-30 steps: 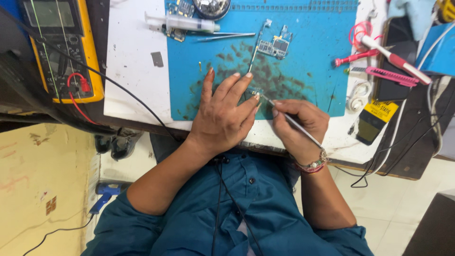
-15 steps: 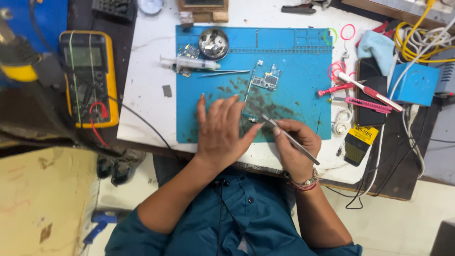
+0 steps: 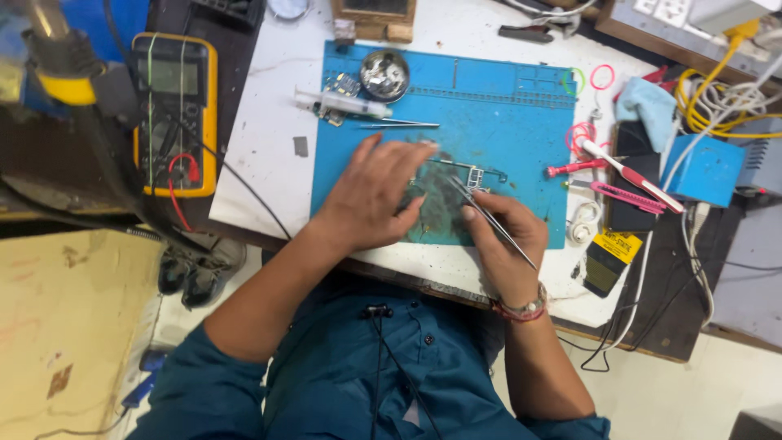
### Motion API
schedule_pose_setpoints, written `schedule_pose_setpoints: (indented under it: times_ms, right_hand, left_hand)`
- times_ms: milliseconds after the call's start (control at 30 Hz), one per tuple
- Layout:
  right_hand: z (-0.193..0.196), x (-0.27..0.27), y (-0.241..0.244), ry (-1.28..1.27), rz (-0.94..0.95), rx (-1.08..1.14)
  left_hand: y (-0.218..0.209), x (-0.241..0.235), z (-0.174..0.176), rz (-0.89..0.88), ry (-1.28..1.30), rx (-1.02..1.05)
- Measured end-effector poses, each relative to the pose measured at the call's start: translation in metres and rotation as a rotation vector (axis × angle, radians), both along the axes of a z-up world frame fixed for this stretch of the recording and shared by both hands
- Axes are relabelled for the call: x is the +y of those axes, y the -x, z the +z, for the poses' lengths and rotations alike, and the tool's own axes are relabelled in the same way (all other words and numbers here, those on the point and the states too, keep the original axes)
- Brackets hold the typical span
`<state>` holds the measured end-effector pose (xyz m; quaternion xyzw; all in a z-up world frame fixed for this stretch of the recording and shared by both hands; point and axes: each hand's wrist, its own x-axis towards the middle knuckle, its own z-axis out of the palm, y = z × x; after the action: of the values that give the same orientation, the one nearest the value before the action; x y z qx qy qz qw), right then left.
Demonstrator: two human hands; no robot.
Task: The person cleans a small circuit board with a toothbrush, then uses a soldering iron and tweezers to solder components onto the board. The person also uses a syringe to apply a liquid substance to the board.
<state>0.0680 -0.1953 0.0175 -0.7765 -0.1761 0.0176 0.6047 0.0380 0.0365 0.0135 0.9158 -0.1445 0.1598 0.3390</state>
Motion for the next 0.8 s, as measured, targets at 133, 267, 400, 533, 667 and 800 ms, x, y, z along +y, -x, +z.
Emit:
schedule_pose_setpoints:
  times_ms: [133,267,400,533,667,800]
  right_hand:
    - [0.009,0.015,-0.014,0.051,0.076,-0.012]
    - [-0.001,0.024,-0.020,0.136,0.107,-0.166]
    - [-0.008,0.026,-0.018,0.157,0.079,-0.206]
    - [-0.008,0.028,-0.020,0.158,0.113,-0.292]
    - [-0.005,0.030,-0.020,0.221,0.108,-0.295]
    - [-0.003,0.032,-0.021,0.209,0.152,-0.316]
  left_hand:
    - [0.020,-0.005,0.003,0.243,-0.045,-0.036]
    - [0.039,-0.013,0.002,0.293,-0.140,-0.022]
    - [0.038,-0.014,0.004,0.301,-0.165,-0.044]
    - [0.039,-0.015,0.004,0.313,-0.176,-0.035]
    - [0.037,-0.016,0.005,0.315,-0.159,-0.026]
    - [0.037,-0.014,0.005,0.318,-0.142,-0.028]
